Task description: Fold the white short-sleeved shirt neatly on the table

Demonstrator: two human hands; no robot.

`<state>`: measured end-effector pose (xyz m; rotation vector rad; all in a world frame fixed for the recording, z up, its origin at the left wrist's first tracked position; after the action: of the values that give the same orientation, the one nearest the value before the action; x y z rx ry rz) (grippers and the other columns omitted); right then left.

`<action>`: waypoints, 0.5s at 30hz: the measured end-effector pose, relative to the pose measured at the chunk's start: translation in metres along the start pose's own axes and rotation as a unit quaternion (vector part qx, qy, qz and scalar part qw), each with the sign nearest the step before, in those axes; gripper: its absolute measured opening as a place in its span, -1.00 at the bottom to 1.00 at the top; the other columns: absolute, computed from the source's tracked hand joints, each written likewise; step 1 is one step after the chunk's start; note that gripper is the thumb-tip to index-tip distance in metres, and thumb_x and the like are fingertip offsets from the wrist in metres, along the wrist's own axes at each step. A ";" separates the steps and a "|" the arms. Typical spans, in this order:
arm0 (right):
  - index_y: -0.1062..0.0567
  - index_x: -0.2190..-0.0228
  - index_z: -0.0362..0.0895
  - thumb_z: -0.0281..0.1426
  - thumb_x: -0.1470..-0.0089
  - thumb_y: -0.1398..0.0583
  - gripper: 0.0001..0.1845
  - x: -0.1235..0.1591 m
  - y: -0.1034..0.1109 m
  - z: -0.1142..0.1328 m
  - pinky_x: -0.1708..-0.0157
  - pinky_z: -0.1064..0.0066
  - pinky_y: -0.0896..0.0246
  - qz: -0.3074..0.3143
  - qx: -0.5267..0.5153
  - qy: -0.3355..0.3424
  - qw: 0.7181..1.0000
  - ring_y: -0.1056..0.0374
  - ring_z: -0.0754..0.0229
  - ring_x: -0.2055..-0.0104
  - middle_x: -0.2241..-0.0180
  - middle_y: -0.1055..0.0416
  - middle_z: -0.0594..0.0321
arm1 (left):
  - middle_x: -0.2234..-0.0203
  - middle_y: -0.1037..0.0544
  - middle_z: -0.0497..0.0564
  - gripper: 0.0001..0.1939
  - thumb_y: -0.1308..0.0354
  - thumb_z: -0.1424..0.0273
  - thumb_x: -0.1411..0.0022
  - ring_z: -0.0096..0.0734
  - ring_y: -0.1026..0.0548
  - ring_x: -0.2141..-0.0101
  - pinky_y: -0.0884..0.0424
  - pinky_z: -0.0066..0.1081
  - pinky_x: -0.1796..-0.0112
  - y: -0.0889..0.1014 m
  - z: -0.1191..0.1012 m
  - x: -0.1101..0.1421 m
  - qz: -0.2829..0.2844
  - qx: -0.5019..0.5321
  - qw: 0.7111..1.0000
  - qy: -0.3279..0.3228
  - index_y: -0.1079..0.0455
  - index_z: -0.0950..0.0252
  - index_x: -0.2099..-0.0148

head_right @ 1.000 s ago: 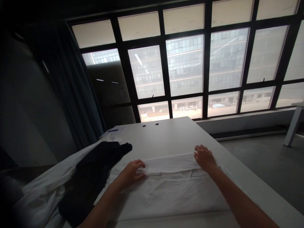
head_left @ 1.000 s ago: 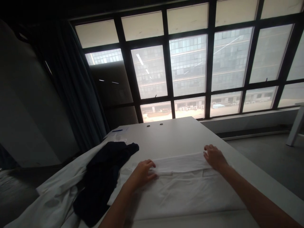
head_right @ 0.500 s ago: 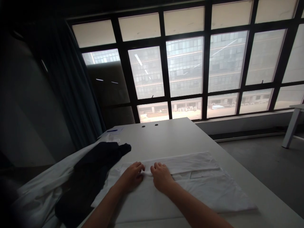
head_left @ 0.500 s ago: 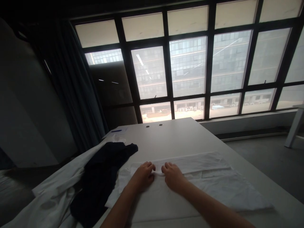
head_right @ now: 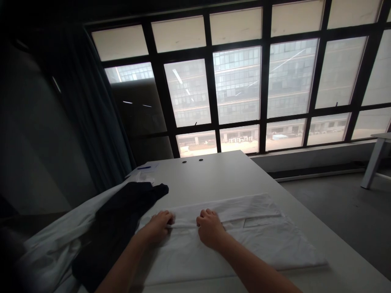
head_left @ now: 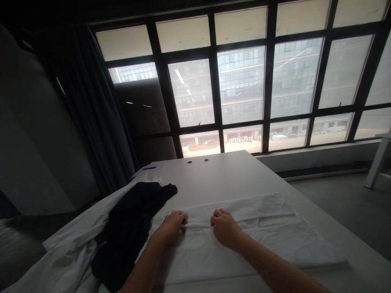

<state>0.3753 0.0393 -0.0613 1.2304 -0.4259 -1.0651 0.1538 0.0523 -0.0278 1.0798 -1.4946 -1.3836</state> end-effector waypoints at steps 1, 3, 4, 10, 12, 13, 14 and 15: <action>-0.53 0.30 -0.08 -0.48 0.04 -0.15 -0.78 0.001 0.002 0.001 0.00 0.30 -0.05 -0.001 0.001 0.001 1.000 -0.24 0.12 0.04 0.15 -0.40 0.19 | 0.15 -0.52 0.06 -0.69 -0.15 0.59 0.04 -0.12 -0.44 0.06 -0.28 -0.24 0.04 0.000 -0.004 0.000 0.001 0.000 1.000 0.001 -0.47 0.19 0.21; -0.52 0.31 -0.09 -0.42 0.04 -0.17 -0.80 0.004 0.005 0.005 0.00 0.27 -0.06 -0.002 0.012 -0.002 1.000 -0.24 0.09 0.03 0.14 -0.40 0.17 | 0.05 -0.51 0.08 -0.72 -0.15 0.45 -0.10 -0.11 -0.43 0.00 -0.26 -0.18 -0.05 0.000 -0.018 -0.002 -0.010 0.003 1.000 -0.004 -0.48 0.17 0.10; -0.52 0.30 -0.10 -0.40 0.03 -0.17 -0.80 0.006 0.007 0.007 -0.01 0.24 -0.07 -0.001 0.021 -0.003 1.000 -0.24 0.07 0.02 0.13 -0.40 0.15 | -0.04 -0.48 0.09 -0.69 -0.11 0.37 -0.20 -0.12 -0.41 -0.05 -0.23 -0.18 -0.10 -0.003 -0.028 -0.004 -0.017 0.006 1.000 -0.010 -0.46 0.15 0.00; -0.37 -0.14 -0.12 -0.28 -0.20 -0.05 -0.50 0.012 0.001 0.014 -0.30 0.08 0.22 -0.010 0.020 0.003 1.000 -0.04 -0.04 -0.30 -0.26 -0.19 0.02 | -0.42 0.02 0.04 -0.32 0.12 -0.04 -0.36 0.00 0.08 -0.38 0.15 0.16 -0.28 -0.039 -0.075 -0.014 -0.002 0.022 1.000 -0.020 0.01 0.03 -0.43; -0.19 -0.30 -0.11 -0.11 -0.30 0.06 -0.36 0.012 -0.004 0.005 -0.35 -0.02 0.42 0.017 0.005 0.000 1.000 0.15 -0.09 -0.40 -0.36 -0.01 0.02 | -0.43 0.12 -0.02 -0.28 0.16 -0.12 -0.34 0.04 0.17 -0.39 0.24 0.30 -0.25 -0.046 -0.072 -0.015 0.018 0.026 0.999 -0.006 0.09 -0.05 -0.45; -0.12 -0.33 -0.10 -0.03 -0.31 0.13 -0.30 0.013 -0.007 -0.004 -0.35 -0.08 0.48 0.041 0.001 -0.004 0.999 0.22 -0.10 -0.43 -0.38 0.05 0.04 | -0.43 0.15 -0.04 -0.28 0.19 -0.15 -0.33 0.05 0.19 -0.39 0.27 0.35 -0.24 -0.048 -0.067 -0.015 0.025 0.027 0.999 0.005 0.10 -0.08 -0.44; -0.09 -0.35 -0.07 0.03 -0.32 0.19 -0.27 0.013 -0.008 -0.015 -0.34 -0.12 0.51 0.065 0.000 -0.010 0.998 0.26 -0.11 -0.44 -0.40 0.10 0.06 | -0.43 0.17 -0.06 -0.28 0.23 -0.17 -0.33 0.07 0.21 -0.39 0.29 0.38 -0.22 -0.049 -0.061 -0.014 0.026 0.027 0.999 0.018 0.10 -0.10 -0.44; -0.07 -0.36 -0.04 0.06 -0.31 0.24 -0.25 0.013 -0.007 -0.029 -0.34 -0.14 0.53 0.086 0.003 -0.021 0.996 0.30 -0.11 -0.44 -0.40 0.14 0.09 | -0.43 0.18 -0.07 -0.29 0.29 -0.18 -0.34 0.08 0.22 -0.39 0.29 0.41 -0.20 -0.049 -0.054 -0.014 0.026 0.026 0.999 0.033 0.10 -0.10 -0.44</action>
<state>0.4009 0.0444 -0.0809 1.1553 -0.5575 -0.9452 0.2125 0.0479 -0.0728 1.1012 -1.5065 -1.2677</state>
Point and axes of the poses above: each hand's wrist, its own x-axis away from the middle knuckle, its own y-axis out of the back of the hand, z = x × y, the point moved 6 cm from there along -x, towards the middle knuckle
